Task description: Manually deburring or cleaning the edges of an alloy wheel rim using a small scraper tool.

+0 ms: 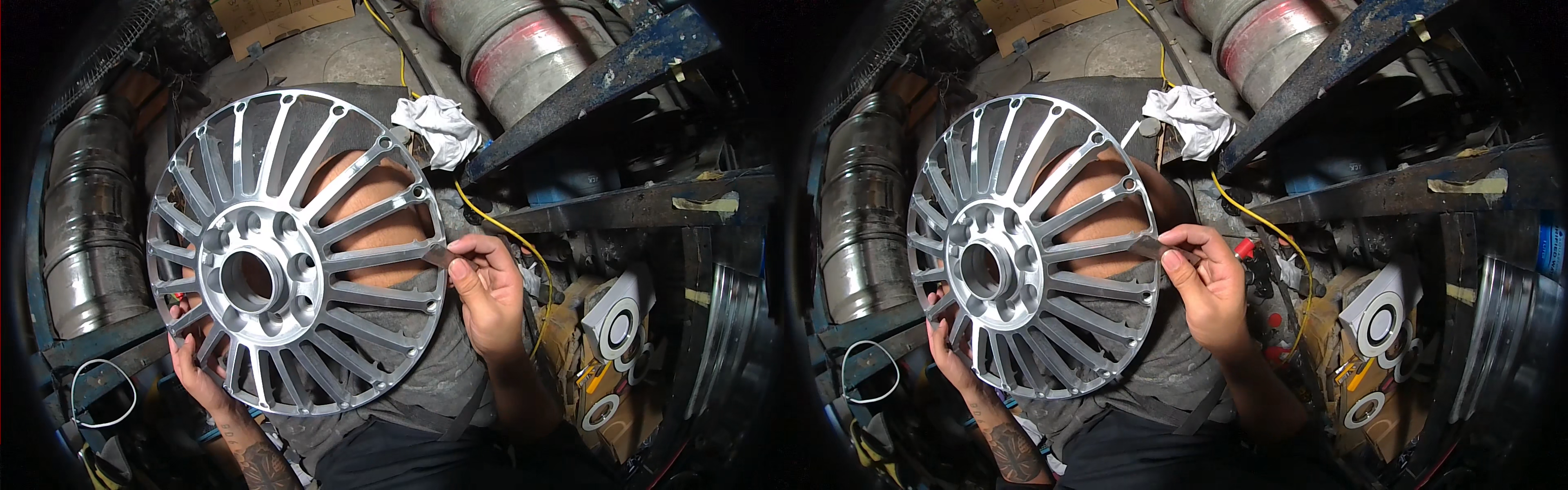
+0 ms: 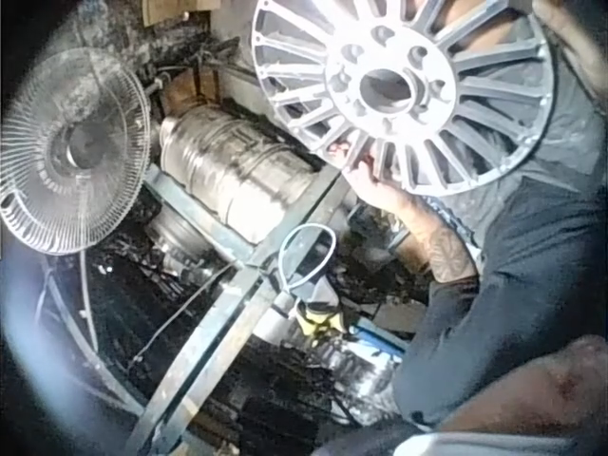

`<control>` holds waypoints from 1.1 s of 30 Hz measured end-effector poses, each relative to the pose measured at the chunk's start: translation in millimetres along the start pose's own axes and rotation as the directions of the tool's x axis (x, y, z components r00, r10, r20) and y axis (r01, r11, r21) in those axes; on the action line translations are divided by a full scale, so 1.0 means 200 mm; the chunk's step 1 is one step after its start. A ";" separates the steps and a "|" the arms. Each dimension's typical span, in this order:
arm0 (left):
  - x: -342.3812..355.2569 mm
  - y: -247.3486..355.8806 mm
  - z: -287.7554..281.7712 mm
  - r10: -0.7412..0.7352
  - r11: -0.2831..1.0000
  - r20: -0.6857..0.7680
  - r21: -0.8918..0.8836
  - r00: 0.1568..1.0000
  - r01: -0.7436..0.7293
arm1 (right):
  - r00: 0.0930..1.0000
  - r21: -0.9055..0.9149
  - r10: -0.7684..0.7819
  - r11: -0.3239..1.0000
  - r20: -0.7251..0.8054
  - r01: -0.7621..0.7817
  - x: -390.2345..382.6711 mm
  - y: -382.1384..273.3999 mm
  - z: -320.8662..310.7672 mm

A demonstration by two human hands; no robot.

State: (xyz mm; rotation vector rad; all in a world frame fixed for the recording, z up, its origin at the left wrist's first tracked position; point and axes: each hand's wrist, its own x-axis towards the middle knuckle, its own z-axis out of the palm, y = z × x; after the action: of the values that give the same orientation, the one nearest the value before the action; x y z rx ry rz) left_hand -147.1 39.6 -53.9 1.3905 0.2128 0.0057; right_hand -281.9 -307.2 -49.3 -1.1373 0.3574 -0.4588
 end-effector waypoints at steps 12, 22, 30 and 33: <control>0.01 -0.01 -0.01 0.014 1.000 0.020 0.027 1.000 -0.015 | 0.991 0.148 0.070 0.988 -0.114 -0.053 0.11 -0.03 0.02; -0.01 0.01 0.01 0.008 1.000 -0.011 0.022 1.000 -0.008 | 0.999 0.106 0.046 0.993 -0.018 -0.044 0.16 -0.01 0.02; 0.00 0.00 0.01 0.022 1.000 0.021 0.008 1.000 -0.022 | 0.998 -0.011 -0.047 0.999 -0.041 0.046 0.05 0.02 0.01; 0.01 -0.01 -0.03 0.031 0.999 0.019 0.027 0.999 -0.032 | 0.996 -0.015 -0.084 0.996 -0.037 0.083 0.00 0.05 0.01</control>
State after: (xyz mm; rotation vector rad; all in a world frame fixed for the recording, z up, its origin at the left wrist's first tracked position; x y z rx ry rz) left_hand -145.8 44.3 -57.6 1.4202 0.1757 0.0157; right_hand -278.8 -301.4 -57.8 -1.1611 0.3468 -0.5523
